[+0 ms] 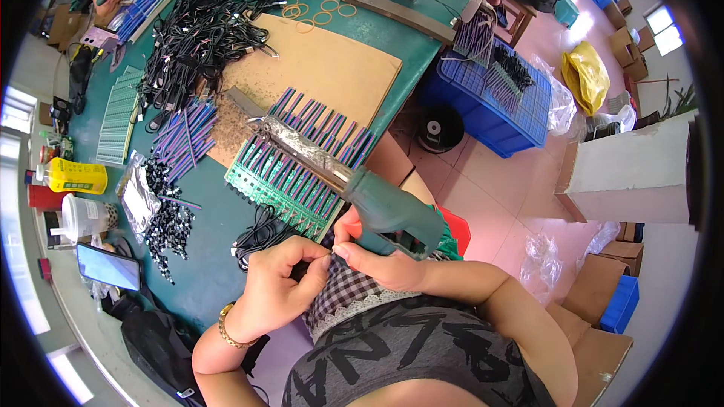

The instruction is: The person solders ribbon cable wires to a row of circuit boards using a soldering iron. The person then picks up black cables and solders their wire ends to the circuit boards with the soldering iron.

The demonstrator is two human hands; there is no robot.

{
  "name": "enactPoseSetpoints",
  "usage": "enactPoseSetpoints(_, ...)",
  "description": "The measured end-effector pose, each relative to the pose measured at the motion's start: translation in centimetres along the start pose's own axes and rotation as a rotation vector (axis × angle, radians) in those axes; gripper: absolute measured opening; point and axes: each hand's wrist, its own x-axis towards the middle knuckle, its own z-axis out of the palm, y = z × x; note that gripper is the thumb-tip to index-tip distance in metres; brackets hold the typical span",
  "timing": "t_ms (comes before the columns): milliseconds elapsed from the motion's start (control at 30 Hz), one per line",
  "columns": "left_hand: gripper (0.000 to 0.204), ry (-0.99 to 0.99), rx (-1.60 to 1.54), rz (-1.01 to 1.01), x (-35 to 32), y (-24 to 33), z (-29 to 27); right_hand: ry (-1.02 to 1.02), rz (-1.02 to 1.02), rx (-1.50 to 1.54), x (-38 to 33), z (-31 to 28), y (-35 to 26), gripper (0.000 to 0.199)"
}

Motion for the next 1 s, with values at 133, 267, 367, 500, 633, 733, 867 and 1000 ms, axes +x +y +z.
enactPoseSetpoints(133, 0.007, -0.009, -0.118, -0.107, -0.3, 0.3, 0.6, 0.015, -0.217, -0.100, 0.0, -0.2, 1.6, 0.025)
enactPoseSetpoints(267, 0.011, 0.036, -0.452, -0.202, -0.8, -0.8, 1.4, 0.056, -0.309, 0.112, 0.7, -0.6, 1.2, 0.029)
enactPoseSetpoints(367, 0.011, 0.014, -0.661, -0.192, -0.7, -1.4, 1.6, 0.038, -0.231, 0.051, 0.2, 0.1, 1.1, 0.029)
enactPoseSetpoints(500, 0.011, 0.024, -0.748, -0.197, -0.4, -1.0, 1.9, -0.100, -0.139, 0.101, 0.4, 0.0, 1.1, 0.033)
enactPoseSetpoints(633, 0.010, 0.038, -0.748, -0.163, -0.3, -1.2, 2.2, -0.063, -0.157, 0.120, 0.5, 0.6, 1.0, 0.030)
enactPoseSetpoints(733, 0.008, 0.108, -0.656, -0.124, -0.6, -1.3, 2.5, -0.037, -0.219, -0.038, 0.4, 0.4, 1.2, 0.023)
enactPoseSetpoints(867, 0.007, 0.197, -0.409, -0.086, -0.9, -1.6, 2.9, -0.031, -0.141, -0.022, 0.2, 0.4, 1.6, 0.018)
enactPoseSetpoints(1000, 0.009, 0.245, 0.024, 0.157, -0.5, -2.3, 2.6, 0.098, -0.144, -0.032, 0.2, 0.7, 1.1, 0.015)
